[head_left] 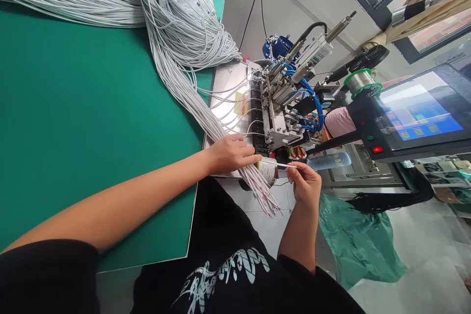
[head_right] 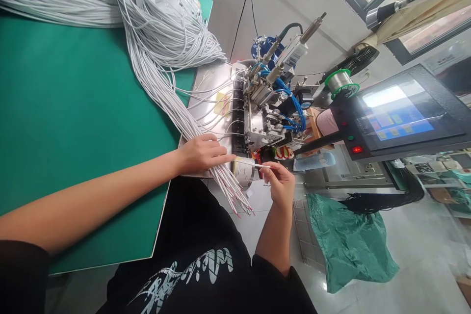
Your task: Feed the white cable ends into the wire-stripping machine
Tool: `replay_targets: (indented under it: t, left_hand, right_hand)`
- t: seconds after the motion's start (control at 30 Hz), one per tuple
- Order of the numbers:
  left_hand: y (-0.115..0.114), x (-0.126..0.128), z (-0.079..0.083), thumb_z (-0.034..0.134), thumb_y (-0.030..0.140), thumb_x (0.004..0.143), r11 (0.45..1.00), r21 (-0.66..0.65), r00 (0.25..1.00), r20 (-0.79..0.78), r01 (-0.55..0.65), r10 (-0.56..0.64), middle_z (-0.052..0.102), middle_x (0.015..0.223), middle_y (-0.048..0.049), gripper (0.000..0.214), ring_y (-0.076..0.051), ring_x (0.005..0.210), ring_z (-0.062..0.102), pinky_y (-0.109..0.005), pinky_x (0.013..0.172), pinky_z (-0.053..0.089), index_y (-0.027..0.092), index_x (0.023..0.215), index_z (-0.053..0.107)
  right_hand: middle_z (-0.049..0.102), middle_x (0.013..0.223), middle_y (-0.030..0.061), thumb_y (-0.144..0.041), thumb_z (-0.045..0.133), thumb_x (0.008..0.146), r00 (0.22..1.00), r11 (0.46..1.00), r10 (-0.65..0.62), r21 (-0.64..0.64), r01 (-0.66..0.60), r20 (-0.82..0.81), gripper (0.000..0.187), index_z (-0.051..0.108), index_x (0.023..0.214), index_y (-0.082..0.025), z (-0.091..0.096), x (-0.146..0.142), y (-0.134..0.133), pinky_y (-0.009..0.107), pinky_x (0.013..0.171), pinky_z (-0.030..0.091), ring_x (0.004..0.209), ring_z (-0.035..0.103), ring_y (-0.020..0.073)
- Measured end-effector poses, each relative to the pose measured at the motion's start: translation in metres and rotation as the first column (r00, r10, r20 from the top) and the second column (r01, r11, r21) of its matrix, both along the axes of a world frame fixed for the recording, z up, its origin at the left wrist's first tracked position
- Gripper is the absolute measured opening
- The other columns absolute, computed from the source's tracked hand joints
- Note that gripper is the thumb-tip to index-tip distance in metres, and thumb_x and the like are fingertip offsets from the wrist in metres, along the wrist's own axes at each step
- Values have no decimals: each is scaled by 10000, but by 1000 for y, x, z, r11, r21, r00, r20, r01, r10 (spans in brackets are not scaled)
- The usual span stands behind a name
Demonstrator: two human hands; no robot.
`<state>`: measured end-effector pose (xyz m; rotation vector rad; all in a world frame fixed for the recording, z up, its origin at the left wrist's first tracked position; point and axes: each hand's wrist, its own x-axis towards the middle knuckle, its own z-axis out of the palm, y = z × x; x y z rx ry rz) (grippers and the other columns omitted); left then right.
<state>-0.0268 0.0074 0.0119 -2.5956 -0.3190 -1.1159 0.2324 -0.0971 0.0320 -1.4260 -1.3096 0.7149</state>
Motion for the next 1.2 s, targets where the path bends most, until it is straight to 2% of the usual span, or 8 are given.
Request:
replay_targets:
  t: [0.17,0.33,0.5,0.57,0.63,0.77,0.97,1.2]
  left_hand:
    - [-3,1,2,388,108,898,995,-101,999,-48,-10,5,564,669,27,202,-107,532,462,-266,618,405,200,861,564]
    - [-4,-1,-1,398,182,900,986,-168,999,-41,-13,7,578,667,30,164,-107,540,482,-266,610,411,203,926,559]
    - [-1,-2,-6,433,196,873,991,-117,997,-27,63,-66,586,635,47,276,-107,517,488,-271,585,399,234,1118,554]
    - [-1,-2,-6,436,208,878,992,-101,997,-21,77,-79,577,622,41,233,-112,519,490,-279,583,394,229,1059,582]
    - [-2,-1,-5,437,202,881,993,-100,998,-13,61,-63,569,623,26,168,-120,540,495,-288,601,395,208,920,600]
    - [-4,1,1,410,144,868,995,-98,1000,-19,-20,18,564,664,-6,190,-140,604,496,-317,691,390,185,727,530]
    - [-4,3,3,385,50,807,992,-81,995,-56,-92,87,554,700,-19,190,-153,636,476,-337,746,341,181,715,488]
    - [-4,4,-1,431,26,774,980,-130,986,-84,-152,142,561,701,-20,175,-171,716,505,-350,789,320,176,719,503]
  right_hand:
    - [708,698,35,-319,747,759,990,996,56,79,-46,-128,142,747,862,-222,-8,0,1,253,412,361,408,453,101]
    - [715,695,46,-355,775,716,983,991,83,121,-63,-167,177,754,834,-224,-10,1,-1,262,372,363,376,478,115]
    - [685,669,20,-369,749,741,967,993,-42,94,68,-253,171,721,818,-218,-13,-13,12,227,387,330,400,457,90]
    - [654,639,8,-375,742,747,961,989,-98,81,123,-258,185,710,807,-203,-12,-20,19,212,385,290,398,416,72]
    - [637,648,6,-368,736,759,962,988,-126,58,144,-244,191,704,815,-189,-10,-26,23,207,387,260,413,398,63]
    - [621,697,8,-406,699,795,982,992,-120,6,123,-144,238,690,870,-180,-6,-31,27,213,396,234,436,369,61]
    - [617,716,20,-441,626,853,995,996,-92,-4,92,-33,287,669,967,-182,-6,-33,28,226,403,240,446,347,72]
    - [628,694,18,-414,685,786,980,990,1,-137,-28,-200,261,691,908,-183,-3,-25,31,211,376,235,400,308,47]
